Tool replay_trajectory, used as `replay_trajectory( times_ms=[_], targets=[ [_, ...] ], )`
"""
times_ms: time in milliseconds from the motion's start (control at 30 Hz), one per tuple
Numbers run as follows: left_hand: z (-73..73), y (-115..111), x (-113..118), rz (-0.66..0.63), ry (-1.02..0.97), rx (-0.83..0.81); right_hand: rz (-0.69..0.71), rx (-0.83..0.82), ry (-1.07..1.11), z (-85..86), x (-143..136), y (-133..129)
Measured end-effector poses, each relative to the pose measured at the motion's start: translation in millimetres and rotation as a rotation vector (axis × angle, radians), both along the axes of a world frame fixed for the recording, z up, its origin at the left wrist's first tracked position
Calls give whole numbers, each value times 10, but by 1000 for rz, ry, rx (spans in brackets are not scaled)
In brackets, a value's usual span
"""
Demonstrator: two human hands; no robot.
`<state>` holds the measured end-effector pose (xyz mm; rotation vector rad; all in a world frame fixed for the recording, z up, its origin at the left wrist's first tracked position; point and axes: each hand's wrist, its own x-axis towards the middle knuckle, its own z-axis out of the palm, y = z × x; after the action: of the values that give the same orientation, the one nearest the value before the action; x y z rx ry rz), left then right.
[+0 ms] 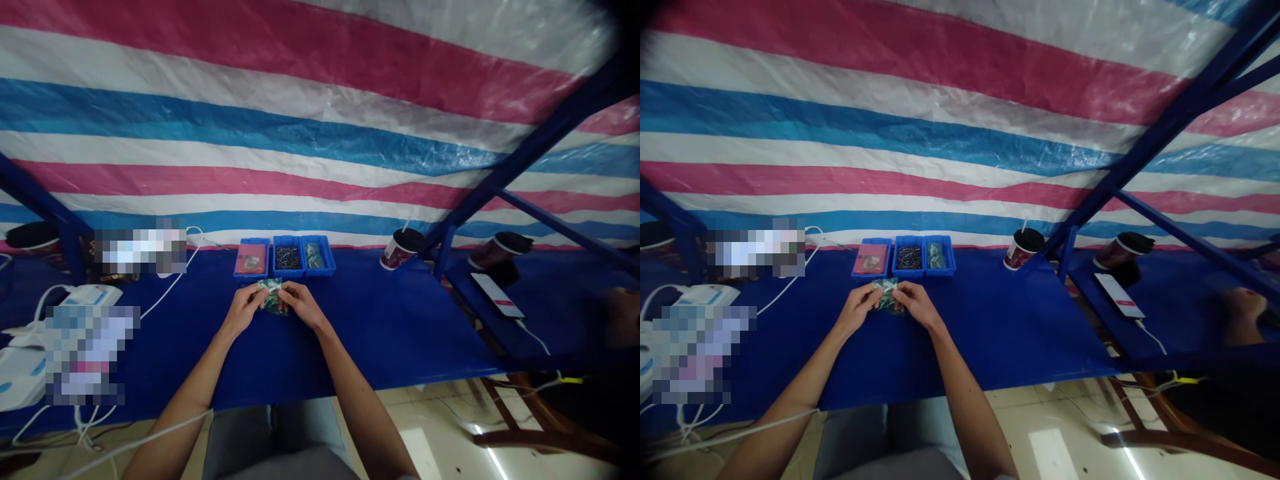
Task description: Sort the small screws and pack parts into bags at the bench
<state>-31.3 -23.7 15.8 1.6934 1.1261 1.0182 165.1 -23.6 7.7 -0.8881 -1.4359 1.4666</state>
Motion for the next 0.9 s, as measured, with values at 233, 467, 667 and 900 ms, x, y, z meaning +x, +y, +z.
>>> replay_trajectory(
  times_ms=[233, 467, 667, 900],
  targets=[
    [-32, -4, 16, -19, -14, -35, -136, 25, 4, -1, 11, -10],
    [14, -22, 33, 13, -48, -44, -109, 28, -8, 54, -27, -50],
    [31, -20, 17, 31, -30, -10, -76, -11, 27, 36, -40, -41],
    [7, -32, 43, -65, -4, -33, -162, 0, 48, -77, -70, -8]
  ],
)
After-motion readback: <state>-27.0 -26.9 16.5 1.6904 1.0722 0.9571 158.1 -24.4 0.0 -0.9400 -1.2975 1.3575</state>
